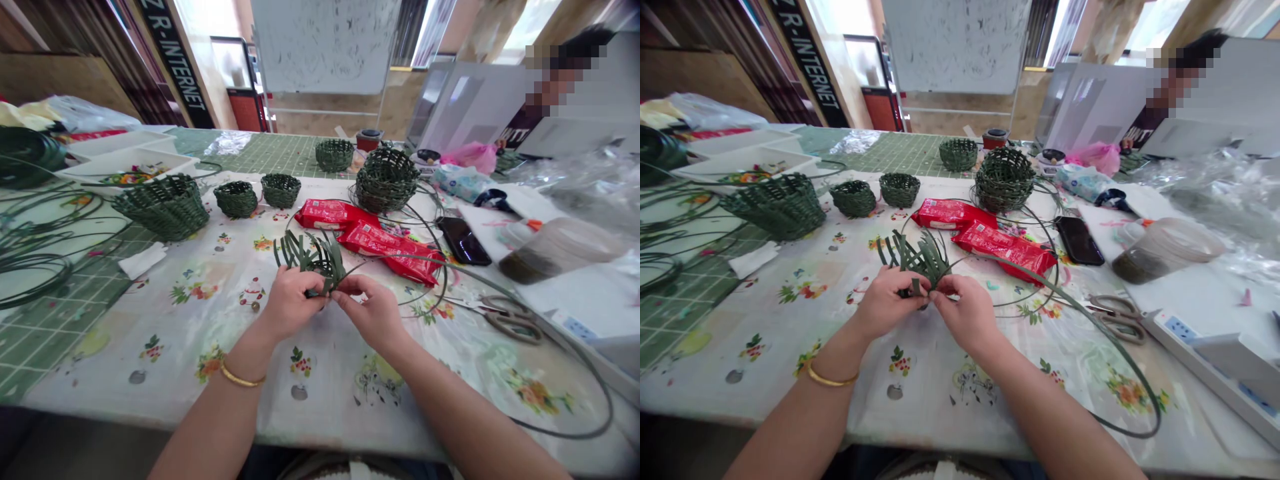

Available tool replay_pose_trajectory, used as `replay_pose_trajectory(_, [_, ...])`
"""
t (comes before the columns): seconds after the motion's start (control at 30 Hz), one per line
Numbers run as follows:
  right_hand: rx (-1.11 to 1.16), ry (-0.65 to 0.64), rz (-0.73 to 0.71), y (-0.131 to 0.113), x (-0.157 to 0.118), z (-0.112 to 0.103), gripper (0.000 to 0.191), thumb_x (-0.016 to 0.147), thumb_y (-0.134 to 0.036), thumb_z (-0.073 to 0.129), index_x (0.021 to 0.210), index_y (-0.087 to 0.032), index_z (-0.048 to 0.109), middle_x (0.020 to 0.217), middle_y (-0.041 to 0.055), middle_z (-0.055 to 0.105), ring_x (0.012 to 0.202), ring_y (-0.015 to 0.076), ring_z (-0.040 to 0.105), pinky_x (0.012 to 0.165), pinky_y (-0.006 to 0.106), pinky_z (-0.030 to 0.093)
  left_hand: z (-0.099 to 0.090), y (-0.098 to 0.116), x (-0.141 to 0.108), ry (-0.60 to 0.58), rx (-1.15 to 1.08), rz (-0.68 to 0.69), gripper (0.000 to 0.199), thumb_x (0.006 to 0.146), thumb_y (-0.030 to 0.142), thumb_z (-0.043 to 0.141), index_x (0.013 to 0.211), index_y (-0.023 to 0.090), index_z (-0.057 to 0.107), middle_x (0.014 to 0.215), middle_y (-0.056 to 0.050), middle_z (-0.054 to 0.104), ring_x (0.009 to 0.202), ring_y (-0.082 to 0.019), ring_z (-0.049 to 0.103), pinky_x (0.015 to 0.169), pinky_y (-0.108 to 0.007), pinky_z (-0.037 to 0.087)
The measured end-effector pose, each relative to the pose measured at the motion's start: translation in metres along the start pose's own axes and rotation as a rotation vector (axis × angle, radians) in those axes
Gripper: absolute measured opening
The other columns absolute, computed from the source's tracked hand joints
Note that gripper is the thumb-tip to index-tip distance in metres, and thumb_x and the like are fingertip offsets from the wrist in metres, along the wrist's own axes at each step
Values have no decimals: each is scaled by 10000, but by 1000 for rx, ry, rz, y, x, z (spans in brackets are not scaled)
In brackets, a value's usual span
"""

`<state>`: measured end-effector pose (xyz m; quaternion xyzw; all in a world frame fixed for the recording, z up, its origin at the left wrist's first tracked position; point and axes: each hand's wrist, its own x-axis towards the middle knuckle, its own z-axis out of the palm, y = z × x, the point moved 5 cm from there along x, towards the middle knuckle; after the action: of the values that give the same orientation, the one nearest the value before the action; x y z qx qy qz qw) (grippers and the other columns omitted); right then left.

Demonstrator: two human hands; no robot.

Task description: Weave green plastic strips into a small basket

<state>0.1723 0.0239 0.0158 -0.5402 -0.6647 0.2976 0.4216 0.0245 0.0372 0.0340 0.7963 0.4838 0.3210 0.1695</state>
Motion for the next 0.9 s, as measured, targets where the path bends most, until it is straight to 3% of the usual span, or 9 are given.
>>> replay_pose_trajectory(0.23, [-336,112,-140,-3,-3,4,47,737,-231,573,746,-192,549,738,51,647,703,189,583,633,303,428,10,6,0,-18,86,69,143,687,138,658,569,189,597,780,34,733,674,-157,566,716,-342,295])
replay_pose_trajectory(0.43, [-301,118,-415,-14,-6,5,49,745,-148,510,752,-194,526,731,48,599,729,190,553,683,322,445,8,5,0,-39,82,29,61,693,158,651,654,204,663,667,13,692,705,-182,582,721,-344,304])
replay_pose_trajectory(0.5, [-210,110,-434,-14,-7,4,100,743,-126,501,804,-194,541,776,44,585,733,176,547,672,311,463,5,5,0,-11,38,8,69,700,173,659,638,202,666,649,12,684,706,-177,581,730,-344,313])
replay_pose_trajectory(0.73, [318,29,-65,4,-2,10,96,742,-166,509,823,-218,502,793,2,535,674,127,551,431,199,435,1,2,-4,129,-117,-78,104,646,121,700,610,215,672,711,28,720,697,-168,588,762,-357,371])
replay_pose_trajectory(0.9, [682,-79,189,8,1,17,197,721,-297,622,840,-221,485,781,-28,551,602,119,595,330,177,428,3,-7,-3,91,-276,-126,100,631,107,691,607,196,653,698,9,708,695,-166,604,686,-317,435])
